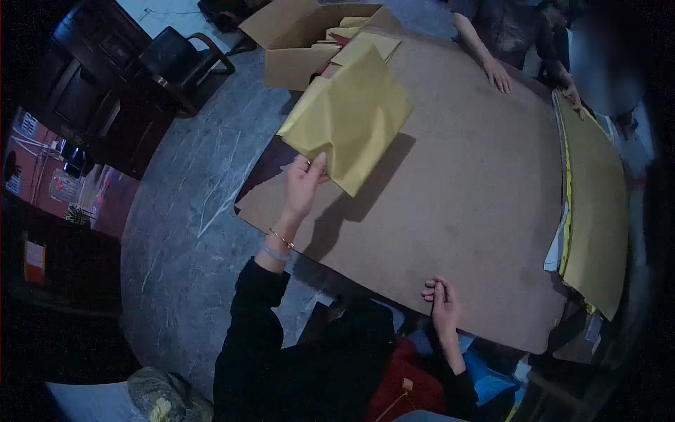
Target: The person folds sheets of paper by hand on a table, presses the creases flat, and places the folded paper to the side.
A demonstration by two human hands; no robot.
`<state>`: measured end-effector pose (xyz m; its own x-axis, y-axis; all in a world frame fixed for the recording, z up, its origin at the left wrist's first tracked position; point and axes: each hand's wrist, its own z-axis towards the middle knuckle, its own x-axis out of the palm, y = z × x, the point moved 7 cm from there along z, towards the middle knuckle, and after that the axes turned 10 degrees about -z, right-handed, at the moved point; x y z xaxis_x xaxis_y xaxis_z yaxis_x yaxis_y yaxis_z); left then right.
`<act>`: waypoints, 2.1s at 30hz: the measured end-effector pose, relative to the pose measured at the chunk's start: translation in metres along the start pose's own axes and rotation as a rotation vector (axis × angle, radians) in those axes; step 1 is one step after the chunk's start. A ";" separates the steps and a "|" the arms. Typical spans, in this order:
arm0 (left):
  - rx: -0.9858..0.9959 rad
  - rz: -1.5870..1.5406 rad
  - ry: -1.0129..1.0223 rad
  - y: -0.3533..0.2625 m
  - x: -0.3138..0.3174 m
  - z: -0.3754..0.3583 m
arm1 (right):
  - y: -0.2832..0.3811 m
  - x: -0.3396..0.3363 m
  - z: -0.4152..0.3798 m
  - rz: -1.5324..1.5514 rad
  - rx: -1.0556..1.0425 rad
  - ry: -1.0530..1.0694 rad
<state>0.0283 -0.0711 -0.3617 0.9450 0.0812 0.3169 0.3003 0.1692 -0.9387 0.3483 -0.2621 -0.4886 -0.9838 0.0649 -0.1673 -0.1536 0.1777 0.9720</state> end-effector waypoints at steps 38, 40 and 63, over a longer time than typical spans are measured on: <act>-0.337 0.379 -0.011 0.086 -0.135 0.128 | 0.016 -0.001 0.000 -0.268 -0.144 -0.003; -0.322 0.537 0.047 0.095 -0.145 0.125 | 0.026 -0.003 -0.005 -0.173 -0.226 -0.084; 0.405 1.163 1.215 0.174 0.275 -0.055 | -0.036 -0.211 -0.047 0.165 0.035 -0.893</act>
<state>0.3481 -0.0736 -0.4453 0.2331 -0.3652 -0.9013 -0.4244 0.7957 -0.4322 0.5567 -0.3283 -0.4807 -0.5530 0.8264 -0.1059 0.0004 0.1274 0.9919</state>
